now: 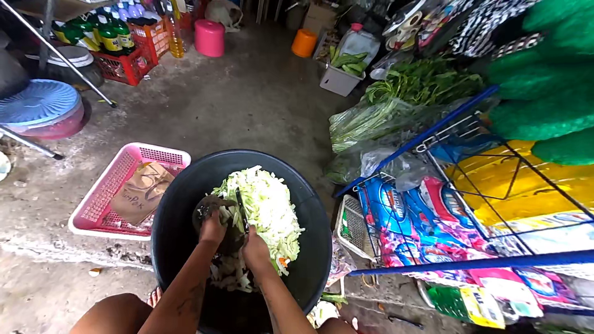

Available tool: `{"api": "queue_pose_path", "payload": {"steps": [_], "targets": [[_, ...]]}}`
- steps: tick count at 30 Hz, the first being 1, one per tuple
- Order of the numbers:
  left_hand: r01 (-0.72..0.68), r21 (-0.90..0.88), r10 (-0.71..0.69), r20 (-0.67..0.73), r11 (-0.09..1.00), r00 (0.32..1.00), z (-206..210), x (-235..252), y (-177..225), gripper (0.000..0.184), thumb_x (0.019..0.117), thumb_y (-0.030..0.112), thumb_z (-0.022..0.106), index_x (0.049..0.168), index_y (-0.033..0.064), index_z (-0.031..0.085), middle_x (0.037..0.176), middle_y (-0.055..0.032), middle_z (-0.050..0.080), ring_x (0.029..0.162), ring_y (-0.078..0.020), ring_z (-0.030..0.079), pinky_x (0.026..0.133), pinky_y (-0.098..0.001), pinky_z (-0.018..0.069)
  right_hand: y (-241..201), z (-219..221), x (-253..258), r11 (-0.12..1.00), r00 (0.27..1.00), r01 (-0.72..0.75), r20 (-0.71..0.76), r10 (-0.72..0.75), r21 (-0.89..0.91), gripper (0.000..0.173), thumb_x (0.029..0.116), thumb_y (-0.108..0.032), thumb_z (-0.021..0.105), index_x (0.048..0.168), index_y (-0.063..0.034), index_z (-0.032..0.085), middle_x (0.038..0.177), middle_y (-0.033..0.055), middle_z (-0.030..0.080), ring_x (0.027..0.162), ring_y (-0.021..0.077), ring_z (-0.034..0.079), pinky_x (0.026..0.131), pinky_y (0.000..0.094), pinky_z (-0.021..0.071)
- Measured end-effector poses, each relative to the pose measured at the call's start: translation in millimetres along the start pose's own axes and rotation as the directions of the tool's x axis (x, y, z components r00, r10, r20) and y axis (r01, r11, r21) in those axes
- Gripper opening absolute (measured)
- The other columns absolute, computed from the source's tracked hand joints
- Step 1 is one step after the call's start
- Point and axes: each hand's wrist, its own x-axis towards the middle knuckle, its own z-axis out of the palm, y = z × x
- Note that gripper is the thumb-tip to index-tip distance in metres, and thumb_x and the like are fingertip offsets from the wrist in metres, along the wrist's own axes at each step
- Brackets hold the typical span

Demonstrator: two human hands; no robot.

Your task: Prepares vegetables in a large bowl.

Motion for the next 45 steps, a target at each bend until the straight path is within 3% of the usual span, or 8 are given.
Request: {"api": "queue_pose_path", "payload": {"steps": [4, 7, 10, 18, 24, 29, 36, 45], "targets": [[-0.010, -0.098, 0.007, -0.027, 0.995, 1.000, -1, 1, -10, 0.035, 0.1022, 0.022, 0.062, 0.130, 0.0020, 0.064, 0.136, -0.0206, 0.062, 0.128, -0.0338, 0.060, 0.111, -0.0509, 0.0471, 2, -2, -2, 0.981, 0.985, 0.151, 0.105, -0.139, -0.118, 0.045, 0.1116, -0.029, 0.036, 0.155, -0.0166, 0.039, 0.127, 0.0192, 0.068, 0.119, 0.0382, 0.067, 0.097, 0.0584, 0.0543], [-0.002, -0.117, 0.000, -0.016, 0.993, 1.000, -2, 0, -10, 0.032, 0.1023, 0.019, 0.061, 0.129, 0.0027, 0.065, 0.137, -0.0208, 0.062, 0.129, -0.0341, 0.060, 0.111, -0.0511, 0.0468, 9, -4, 5, 0.993, 0.990, 0.102, 0.100, -0.095, -0.064, 0.044, 0.1112, -0.027, 0.038, 0.154, -0.0161, 0.040, 0.132, 0.0193, 0.066, 0.122, 0.0375, 0.065, 0.100, 0.0587, 0.0529], [-0.016, -0.118, 0.012, -0.041, 0.993, 0.999, -1, 1, -9, 0.030, 0.1013, 0.015, 0.061, 0.128, 0.0022, 0.065, 0.137, -0.0205, 0.062, 0.129, -0.0341, 0.060, 0.111, -0.0506, 0.0471, 14, -6, 7, 0.999, 0.999, 0.037, 0.014, -0.037, 0.014, 0.044, 0.1119, -0.029, 0.037, 0.153, -0.0158, 0.039, 0.127, 0.0185, 0.068, 0.119, 0.0361, 0.068, 0.098, 0.0567, 0.0543], [-0.093, -0.060, 0.088, -0.075, 0.994, 0.993, 2, 11, -7, 0.029, 0.1033, 0.014, 0.058, 0.130, 0.0071, 0.067, 0.140, -0.0152, 0.062, 0.135, -0.0293, 0.056, 0.115, -0.0459, 0.0433, -1, 18, -1, 0.990, 0.997, 0.049, 0.070, -0.040, -0.130, 0.046, 0.1123, -0.029, 0.036, 0.157, -0.0178, 0.034, 0.126, 0.0188, 0.068, 0.117, 0.0377, 0.068, 0.096, 0.0569, 0.0554], [-0.075, -0.072, 0.070, -0.068, 0.995, 0.995, 4, 10, -6, 0.031, 0.1005, 0.011, 0.059, 0.130, 0.0066, 0.067, 0.140, -0.0157, 0.062, 0.133, -0.0309, 0.058, 0.113, -0.0488, 0.0459, -13, 35, 1, 0.981, 0.996, -0.017, 0.085, 0.034, -0.195, 0.058, 0.1055, -0.010, 0.043, 0.161, -0.0191, 0.027, 0.129, 0.0195, 0.066, 0.116, 0.0381, 0.069, 0.094, 0.0559, 0.0572], [-0.102, -0.061, 0.096, -0.084, 0.993, 0.992, 2, 9, -7, 0.028, 0.1029, 0.010, 0.057, 0.127, 0.0055, 0.069, 0.137, -0.0167, 0.064, 0.131, -0.0318, 0.059, 0.112, -0.0487, 0.0464, 1, 23, 10, 0.996, 0.994, 0.040, 0.103, -0.032, -0.077, 0.050, 0.1091, -0.022, 0.044, 0.157, -0.0163, 0.033, 0.129, 0.0201, 0.067, 0.120, 0.0382, 0.067, 0.098, 0.0583, 0.0545], [-0.062, -0.070, 0.055, -0.093, 0.996, 0.994, 3, 9, -7, 0.026, 0.1039, 0.012, 0.055, 0.123, 0.0037, 0.070, 0.133, -0.0167, 0.066, 0.127, -0.0317, 0.062, 0.110, -0.0503, 0.0475, -16, 28, -12, 0.988, 0.994, -0.006, 0.105, 0.023, -0.156, 0.056, 0.1074, -0.016, 0.043, 0.160, -0.0176, 0.027, 0.127, 0.0191, 0.068, 0.117, 0.0375, 0.069, 0.095, 0.0560, 0.0566], [-0.044, -0.066, 0.039, -0.078, 0.997, 0.996, -1, 2, -7, 0.026, 0.1038, 0.010, 0.054, 0.124, 0.0052, 0.070, 0.130, -0.0175, 0.068, 0.126, -0.0331, 0.063, 0.110, -0.0509, 0.0479, -9, 31, 11, 0.998, 0.991, 0.060, 0.122, -0.061, 0.010, 0.047, 0.1089, -0.020, 0.042, 0.155, -0.0142, 0.033, 0.127, 0.0203, 0.067, 0.119, 0.0377, 0.067, 0.098, 0.0575, 0.0544]]}}
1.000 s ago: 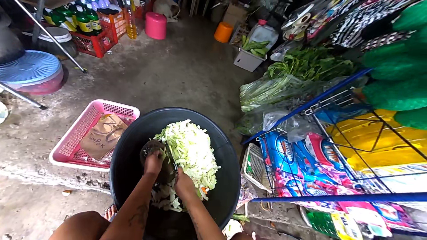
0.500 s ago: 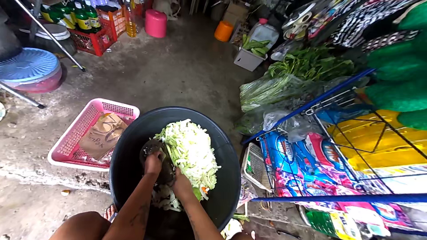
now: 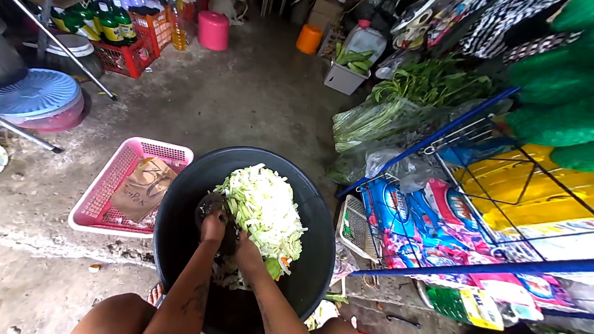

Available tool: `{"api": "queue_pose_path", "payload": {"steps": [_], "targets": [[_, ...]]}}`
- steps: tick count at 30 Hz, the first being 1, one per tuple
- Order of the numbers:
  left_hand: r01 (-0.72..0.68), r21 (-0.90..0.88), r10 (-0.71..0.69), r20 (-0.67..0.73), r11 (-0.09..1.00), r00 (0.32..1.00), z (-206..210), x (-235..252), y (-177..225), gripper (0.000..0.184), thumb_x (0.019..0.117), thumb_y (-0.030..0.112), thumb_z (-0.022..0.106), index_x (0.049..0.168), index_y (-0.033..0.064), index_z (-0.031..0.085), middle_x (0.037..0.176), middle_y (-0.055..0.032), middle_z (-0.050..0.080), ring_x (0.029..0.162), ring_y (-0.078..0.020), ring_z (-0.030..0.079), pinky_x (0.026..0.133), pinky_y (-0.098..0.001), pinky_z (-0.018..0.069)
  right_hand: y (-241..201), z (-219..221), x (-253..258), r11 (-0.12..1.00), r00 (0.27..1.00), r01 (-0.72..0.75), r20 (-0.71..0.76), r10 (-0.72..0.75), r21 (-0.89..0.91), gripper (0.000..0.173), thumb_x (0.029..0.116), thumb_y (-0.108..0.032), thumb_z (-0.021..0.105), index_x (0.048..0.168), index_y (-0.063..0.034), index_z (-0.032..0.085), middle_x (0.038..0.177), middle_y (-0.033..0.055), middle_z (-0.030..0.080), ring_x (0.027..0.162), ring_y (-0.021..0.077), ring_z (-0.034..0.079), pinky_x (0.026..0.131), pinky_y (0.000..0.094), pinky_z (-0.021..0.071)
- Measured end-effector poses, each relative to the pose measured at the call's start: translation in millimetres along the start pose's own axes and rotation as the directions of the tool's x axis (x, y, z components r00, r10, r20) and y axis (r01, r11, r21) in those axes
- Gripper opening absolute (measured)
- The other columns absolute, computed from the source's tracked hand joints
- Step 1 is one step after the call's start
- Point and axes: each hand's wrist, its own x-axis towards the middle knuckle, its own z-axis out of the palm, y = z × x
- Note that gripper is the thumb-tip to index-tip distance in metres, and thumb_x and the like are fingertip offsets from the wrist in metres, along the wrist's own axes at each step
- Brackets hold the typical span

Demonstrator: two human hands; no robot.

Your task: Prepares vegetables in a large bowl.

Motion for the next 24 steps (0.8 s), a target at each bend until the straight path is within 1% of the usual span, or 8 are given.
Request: {"api": "queue_pose_path", "payload": {"steps": [3, 6, 7, 9, 11, 12, 17, 24], "targets": [[0.032, 0.018, -0.032, 0.024, 0.999, 0.999, -2, -2, 0, 0.027, 0.1042, 0.012, 0.054, 0.126, 0.0071, 0.070, 0.131, -0.0161, 0.068, 0.127, -0.0323, 0.062, 0.110, -0.0509, 0.0472, -4, 8, -4, 0.999, 0.999, -0.047, -0.012, 0.047, 0.004, 0.049, 0.1086, -0.018, 0.041, 0.157, -0.0165, 0.032, 0.127, 0.0201, 0.068, 0.117, 0.0379, 0.068, 0.096, 0.0581, 0.0551], [0.045, 0.037, -0.046, 0.042, 0.998, 0.998, -2, -3, -1, 0.030, 0.1044, 0.013, 0.053, 0.129, 0.0073, 0.068, 0.135, -0.0171, 0.065, 0.130, -0.0331, 0.060, 0.111, -0.0525, 0.0460, -14, 13, -6, 0.993, 0.996, -0.093, -0.020, 0.092, -0.078, 0.059, 0.1054, -0.015, 0.048, 0.161, -0.0181, 0.027, 0.128, 0.0198, 0.067, 0.117, 0.0384, 0.068, 0.095, 0.0576, 0.0562], [0.047, 0.048, -0.049, 0.043, 0.998, 0.998, -2, -4, -1, 0.031, 0.1045, 0.014, 0.053, 0.130, 0.0075, 0.068, 0.136, -0.0171, 0.065, 0.130, -0.0330, 0.060, 0.112, -0.0526, 0.0458, -15, 13, -6, 0.991, 0.995, -0.098, -0.022, 0.096, -0.092, 0.061, 0.1053, -0.014, 0.047, 0.162, -0.0193, 0.025, 0.130, 0.0193, 0.067, 0.118, 0.0383, 0.068, 0.095, 0.0573, 0.0563], [0.032, 0.058, -0.033, 0.029, 0.998, 0.999, -2, -6, 0, 0.030, 0.1044, 0.013, 0.052, 0.130, 0.0075, 0.068, 0.135, -0.0173, 0.065, 0.130, -0.0336, 0.060, 0.111, -0.0532, 0.0463, -7, 8, -5, 0.998, 0.999, -0.047, -0.011, 0.047, -0.047, 0.059, 0.1055, -0.016, 0.048, 0.161, -0.0168, 0.027, 0.131, 0.0205, 0.066, 0.121, 0.0388, 0.066, 0.097, 0.0579, 0.0550], [0.010, 0.055, -0.011, 0.014, 0.998, 1.000, -3, -7, 1, 0.028, 0.1045, 0.012, 0.053, 0.128, 0.0063, 0.069, 0.133, -0.0186, 0.066, 0.128, -0.0354, 0.062, 0.110, -0.0543, 0.0471, 11, -1, 0, 0.998, 0.999, 0.040, -0.016, -0.039, 0.056, 0.053, 0.1068, -0.022, 0.050, 0.156, -0.0117, 0.035, 0.131, 0.0226, 0.065, 0.123, 0.0399, 0.065, 0.101, 0.0596, 0.0522], [0.006, 0.055, -0.007, 0.011, 0.998, 1.000, -4, -6, 1, 0.028, 0.1047, 0.012, 0.053, 0.127, 0.0062, 0.069, 0.133, -0.0190, 0.066, 0.127, -0.0356, 0.062, 0.109, -0.0542, 0.0474, 16, -4, 0, 0.997, 0.999, 0.043, -0.031, -0.041, 0.057, 0.051, 0.1068, -0.023, 0.050, 0.155, -0.0121, 0.036, 0.130, 0.0220, 0.066, 0.122, 0.0396, 0.065, 0.100, 0.0598, 0.0525], [0.030, 0.068, -0.032, 0.031, 0.997, 0.999, -3, -8, 0, 0.030, 0.1040, 0.008, 0.051, 0.129, 0.0070, 0.068, 0.134, -0.0188, 0.065, 0.129, -0.0355, 0.061, 0.110, -0.0534, 0.0472, 6, 8, -23, 0.998, 0.999, -0.035, -0.025, 0.034, -0.045, 0.048, 0.1083, -0.019, 0.044, 0.155, -0.0141, 0.034, 0.128, 0.0200, 0.067, 0.118, 0.0379, 0.068, 0.097, 0.0571, 0.0552], [0.045, 0.045, -0.047, 0.030, 0.998, 0.998, -1, -4, -1, 0.028, 0.1031, 0.011, 0.055, 0.127, 0.0062, 0.068, 0.134, -0.0176, 0.066, 0.128, -0.0335, 0.062, 0.110, -0.0525, 0.0478, -2, 16, -30, 0.996, 0.997, -0.076, -0.004, 0.076, -0.055, 0.051, 0.1083, -0.015, 0.041, 0.158, -0.0156, 0.031, 0.130, 0.0196, 0.067, 0.120, 0.0376, 0.067, 0.098, 0.0562, 0.0551]]}}
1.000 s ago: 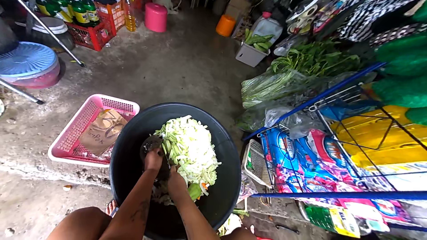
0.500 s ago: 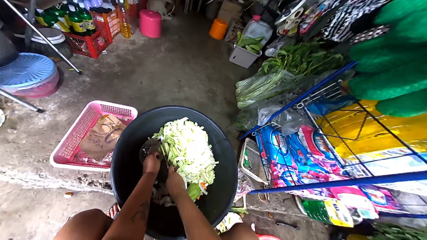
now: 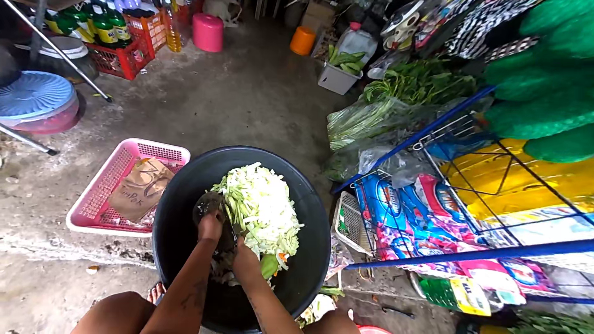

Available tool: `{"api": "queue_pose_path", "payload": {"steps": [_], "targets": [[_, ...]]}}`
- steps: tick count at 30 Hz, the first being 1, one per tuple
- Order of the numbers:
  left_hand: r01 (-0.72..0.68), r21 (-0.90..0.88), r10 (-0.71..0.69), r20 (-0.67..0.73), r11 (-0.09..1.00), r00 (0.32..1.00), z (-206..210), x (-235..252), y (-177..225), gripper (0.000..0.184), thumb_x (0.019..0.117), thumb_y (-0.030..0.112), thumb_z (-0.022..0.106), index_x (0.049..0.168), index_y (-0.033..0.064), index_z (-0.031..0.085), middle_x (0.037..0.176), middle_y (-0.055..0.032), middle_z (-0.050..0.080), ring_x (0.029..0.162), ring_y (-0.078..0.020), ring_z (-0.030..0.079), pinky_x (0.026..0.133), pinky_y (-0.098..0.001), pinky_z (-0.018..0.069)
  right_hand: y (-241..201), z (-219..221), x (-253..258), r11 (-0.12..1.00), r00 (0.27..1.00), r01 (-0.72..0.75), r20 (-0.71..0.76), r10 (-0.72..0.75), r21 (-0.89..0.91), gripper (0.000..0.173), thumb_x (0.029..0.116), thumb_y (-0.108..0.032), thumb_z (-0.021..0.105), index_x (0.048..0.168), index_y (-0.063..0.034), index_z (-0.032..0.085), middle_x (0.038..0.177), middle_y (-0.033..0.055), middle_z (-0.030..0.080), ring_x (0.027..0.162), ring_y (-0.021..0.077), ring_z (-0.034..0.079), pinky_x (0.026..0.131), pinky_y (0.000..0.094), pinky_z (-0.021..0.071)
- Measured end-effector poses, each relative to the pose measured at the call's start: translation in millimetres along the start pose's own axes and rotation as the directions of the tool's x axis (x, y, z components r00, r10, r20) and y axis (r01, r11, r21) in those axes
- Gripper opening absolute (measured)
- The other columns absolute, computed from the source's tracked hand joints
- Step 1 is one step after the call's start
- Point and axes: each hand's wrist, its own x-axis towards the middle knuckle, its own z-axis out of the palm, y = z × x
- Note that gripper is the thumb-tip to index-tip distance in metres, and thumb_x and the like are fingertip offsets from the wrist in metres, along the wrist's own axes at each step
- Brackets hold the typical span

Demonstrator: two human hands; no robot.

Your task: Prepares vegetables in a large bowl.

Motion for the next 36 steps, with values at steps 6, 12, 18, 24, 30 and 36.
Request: {"api": "queue_pose_path", "payload": {"steps": [6, 12, 18, 24, 30, 36], "targets": [[0.011, -0.005, -0.011, 0.000, 1.000, 1.000, -2, 0, 1, 0.028, 0.1035, 0.013, 0.055, 0.127, 0.0077, 0.069, 0.134, -0.0162, 0.066, 0.128, -0.0326, 0.062, 0.109, -0.0512, 0.0480, -1, 3, -2, 0.999, 0.999, -0.024, -0.028, 0.024, -0.023, 0.049, 0.1086, -0.014, 0.042, 0.157, -0.0154, 0.033, 0.132, 0.0187, 0.066, 0.121, 0.0363, 0.067, 0.099, 0.0543, 0.0552], [0.006, -0.041, -0.005, 0.017, 0.999, 1.000, -5, 0, 0, 0.029, 0.1055, 0.016, 0.052, 0.127, 0.0052, 0.068, 0.132, -0.0180, 0.066, 0.127, -0.0330, 0.062, 0.109, -0.0512, 0.0478, -5, 2, -6, 0.996, 0.999, -0.035, -0.012, 0.035, -0.079, 0.052, 0.1072, -0.013, 0.045, 0.157, -0.0156, 0.030, 0.130, 0.0190, 0.067, 0.119, 0.0364, 0.068, 0.098, 0.0542, 0.0560], [0.012, -0.058, -0.010, 0.027, 0.998, 1.000, -5, 2, -2, 0.027, 0.1042, 0.014, 0.054, 0.125, 0.0065, 0.070, 0.133, -0.0158, 0.066, 0.128, -0.0310, 0.061, 0.111, -0.0494, 0.0469, -10, 4, 12, 0.999, 1.000, -0.022, 0.002, 0.022, -0.039, 0.056, 0.1072, -0.014, 0.044, 0.160, -0.0169, 0.027, 0.130, 0.0192, 0.067, 0.119, 0.0369, 0.068, 0.098, 0.0562, 0.0555], [0.005, -0.077, -0.005, 0.005, 0.997, 1.000, -6, 0, -1, 0.028, 0.1050, 0.013, 0.053, 0.126, 0.0050, 0.069, 0.130, -0.0178, 0.068, 0.126, -0.0329, 0.063, 0.109, -0.0504, 0.0478, 9, -4, 35, 0.978, 0.992, 0.123, -0.035, -0.119, 0.169, 0.049, 0.1112, -0.028, 0.042, 0.156, -0.0099, 0.035, 0.125, 0.0222, 0.068, 0.118, 0.0372, 0.067, 0.101, 0.0555, 0.0531], [0.015, -0.021, -0.014, 0.027, 1.000, 1.000, -3, 0, 0, 0.029, 0.1028, 0.013, 0.055, 0.128, 0.0068, 0.069, 0.133, -0.0174, 0.066, 0.129, -0.0324, 0.061, 0.110, -0.0509, 0.0471, -18, 4, 17, 0.999, 0.999, -0.027, -0.034, 0.026, -0.041, 0.059, 0.1054, -0.015, 0.048, 0.161, -0.0171, 0.027, 0.128, 0.0197, 0.068, 0.117, 0.0372, 0.069, 0.095, 0.0565, 0.0564], [-0.005, 0.005, 0.005, -0.008, 1.000, 1.000, -5, -4, 4, 0.029, 0.1043, 0.013, 0.054, 0.128, 0.0058, 0.068, 0.131, -0.0192, 0.067, 0.126, -0.0347, 0.063, 0.109, -0.0529, 0.0478, 18, -17, 22, 0.990, 0.995, 0.092, -0.043, -0.088, 0.107, 0.053, 0.1069, -0.024, 0.050, 0.156, -0.0115, 0.035, 0.131, 0.0216, 0.066, 0.122, 0.0379, 0.066, 0.101, 0.0582, 0.0524]]}}
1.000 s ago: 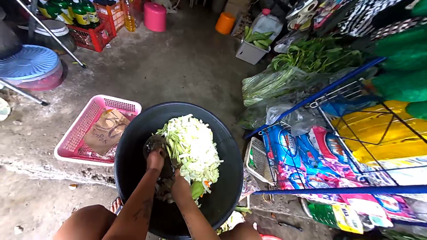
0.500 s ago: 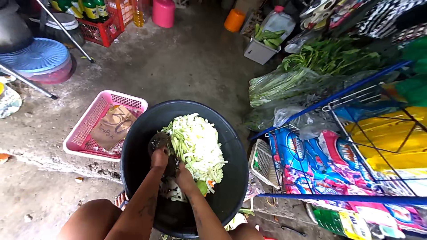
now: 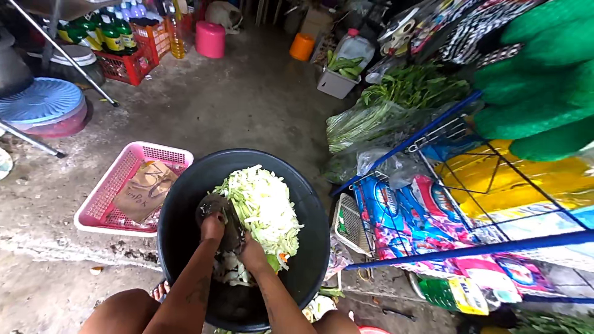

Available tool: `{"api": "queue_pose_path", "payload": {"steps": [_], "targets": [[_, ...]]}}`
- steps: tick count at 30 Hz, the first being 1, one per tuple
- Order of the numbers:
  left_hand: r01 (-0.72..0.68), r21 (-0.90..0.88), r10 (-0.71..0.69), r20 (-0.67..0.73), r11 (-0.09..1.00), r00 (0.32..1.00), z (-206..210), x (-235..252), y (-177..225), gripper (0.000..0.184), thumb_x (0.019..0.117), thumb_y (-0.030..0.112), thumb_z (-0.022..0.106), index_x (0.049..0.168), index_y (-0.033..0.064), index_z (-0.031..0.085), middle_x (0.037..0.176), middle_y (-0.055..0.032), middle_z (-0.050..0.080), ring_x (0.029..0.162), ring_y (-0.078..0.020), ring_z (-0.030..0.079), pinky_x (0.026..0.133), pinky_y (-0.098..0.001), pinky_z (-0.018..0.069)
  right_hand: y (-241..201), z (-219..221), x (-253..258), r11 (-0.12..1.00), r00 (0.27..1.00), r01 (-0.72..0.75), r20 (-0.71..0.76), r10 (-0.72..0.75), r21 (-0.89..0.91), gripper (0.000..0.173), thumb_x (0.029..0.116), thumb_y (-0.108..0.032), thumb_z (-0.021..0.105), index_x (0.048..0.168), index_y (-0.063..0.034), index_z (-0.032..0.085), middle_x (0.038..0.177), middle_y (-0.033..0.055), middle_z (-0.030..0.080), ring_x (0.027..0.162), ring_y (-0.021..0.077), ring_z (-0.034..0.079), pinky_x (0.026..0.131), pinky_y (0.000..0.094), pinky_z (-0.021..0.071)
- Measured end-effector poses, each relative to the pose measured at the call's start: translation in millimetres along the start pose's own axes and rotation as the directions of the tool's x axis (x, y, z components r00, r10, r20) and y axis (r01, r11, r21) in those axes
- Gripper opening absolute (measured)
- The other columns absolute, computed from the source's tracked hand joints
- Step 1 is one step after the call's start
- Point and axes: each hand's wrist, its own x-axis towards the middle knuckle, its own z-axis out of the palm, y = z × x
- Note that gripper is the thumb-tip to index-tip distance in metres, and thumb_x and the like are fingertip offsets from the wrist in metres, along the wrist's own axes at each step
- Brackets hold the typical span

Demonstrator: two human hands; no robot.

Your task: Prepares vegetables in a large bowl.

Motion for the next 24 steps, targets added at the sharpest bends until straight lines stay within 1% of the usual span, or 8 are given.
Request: {"api": "queue_pose_path", "payload": {"steps": [3, 7, 11, 15, 18, 21, 22, 24], "targets": [[0.007, -0.003, -0.007, 0.021, 1.000, 1.000, 2, -1, -2, 0.028, 0.1047, 0.013, 0.053, 0.127, 0.0051, 0.068, 0.131, -0.0195, 0.067, 0.126, -0.0353, 0.062, 0.109, -0.0534, 0.0476, -7, 5, -18, 0.995, 0.998, -0.057, 0.002, 0.057, -0.084, 0.052, 0.1067, -0.020, 0.047, 0.156, -0.0144, 0.033, 0.129, 0.0192, 0.068, 0.119, 0.0370, 0.067, 0.098, 0.0572, 0.0545], [0.013, 0.010, -0.013, 0.031, 1.000, 0.999, 3, 2, -5, 0.030, 0.1056, 0.018, 0.053, 0.129, 0.0049, 0.067, 0.130, -0.0213, 0.067, 0.126, -0.0372, 0.063, 0.108, -0.0556, 0.0477, -21, 13, -34, 0.988, 0.998, -0.054, 0.026, 0.058, -0.145, 0.049, 0.1074, -0.016, 0.045, 0.155, -0.0142, 0.034, 0.131, 0.0199, 0.066, 0.120, 0.0377, 0.067, 0.098, 0.0570, 0.0546], [0.021, 0.011, -0.021, 0.029, 1.000, 0.999, 3, 0, -4, 0.030, 0.1050, 0.019, 0.053, 0.128, 0.0053, 0.068, 0.130, -0.0205, 0.067, 0.125, -0.0364, 0.063, 0.107, -0.0553, 0.0482, -29, 17, -36, 0.979, 0.992, -0.117, 0.022, 0.123, -0.165, 0.055, 0.1057, -0.013, 0.047, 0.158, -0.0164, 0.030, 0.132, 0.0189, 0.066, 0.119, 0.0369, 0.068, 0.096, 0.0561, 0.0559], [0.041, -0.001, -0.041, 0.033, 0.999, 0.999, 1, -1, -2, 0.029, 0.1032, 0.016, 0.055, 0.127, 0.0051, 0.068, 0.131, -0.0205, 0.066, 0.126, -0.0359, 0.062, 0.108, -0.0544, 0.0478, -27, 20, -30, 0.975, 0.991, -0.117, 0.036, 0.126, -0.191, 0.054, 0.1058, -0.012, 0.045, 0.158, -0.0158, 0.029, 0.132, 0.0182, 0.066, 0.120, 0.0362, 0.067, 0.096, 0.0557, 0.0560], [0.036, -0.021, -0.036, 0.029, 0.999, 0.999, 4, -1, -3, 0.028, 0.1024, 0.014, 0.056, 0.127, 0.0053, 0.068, 0.132, -0.0193, 0.066, 0.127, -0.0337, 0.062, 0.109, -0.0523, 0.0472, -18, 21, -16, 0.983, 0.993, -0.095, 0.048, 0.104, -0.154, 0.059, 0.1062, -0.013, 0.044, 0.162, -0.0159, 0.025, 0.136, 0.0190, 0.064, 0.123, 0.0365, 0.066, 0.100, 0.0561, 0.0544], [0.015, -0.051, -0.014, 0.008, 0.999, 1.000, 5, -3, -7, 0.027, 0.1029, 0.013, 0.057, 0.125, 0.0053, 0.069, 0.132, -0.0192, 0.066, 0.127, -0.0343, 0.062, 0.109, -0.0529, 0.0471, 10, 16, -2, 0.999, 0.999, 0.014, 0.035, -0.015, 0.047, 0.052, 0.1084, -0.022, 0.048, 0.157, -0.0106, 0.034, 0.131, 0.0232, 0.065, 0.121, 0.0385, 0.065, 0.102, 0.0574, 0.0518], [0.011, -0.054, -0.011, 0.007, 0.998, 1.000, 4, -3, -5, 0.027, 0.1030, 0.013, 0.056, 0.126, 0.0053, 0.069, 0.133, -0.0194, 0.066, 0.127, -0.0351, 0.062, 0.109, -0.0532, 0.0471, 14, 12, -1, 0.998, 0.999, 0.027, 0.016, -0.028, 0.057, 0.051, 0.1085, -0.024, 0.048, 0.157, -0.0104, 0.035, 0.129, 0.0233, 0.066, 0.120, 0.0385, 0.066, 0.102, 0.0572, 0.0518], [0.023, -0.062, -0.022, 0.017, 0.998, 1.000, 3, -4, -4, 0.028, 0.1028, 0.011, 0.056, 0.127, 0.0046, 0.068, 0.133, -0.0203, 0.066, 0.127, -0.0363, 0.061, 0.109, -0.0536, 0.0470, 11, 7, -8, 1.000, 1.000, 0.023, 0.003, -0.023, -0.006, 0.049, 0.1093, -0.026, 0.045, 0.155, -0.0116, 0.037, 0.127, 0.0215, 0.068, 0.120, 0.0373, 0.067, 0.101, 0.0566, 0.0526]]}}
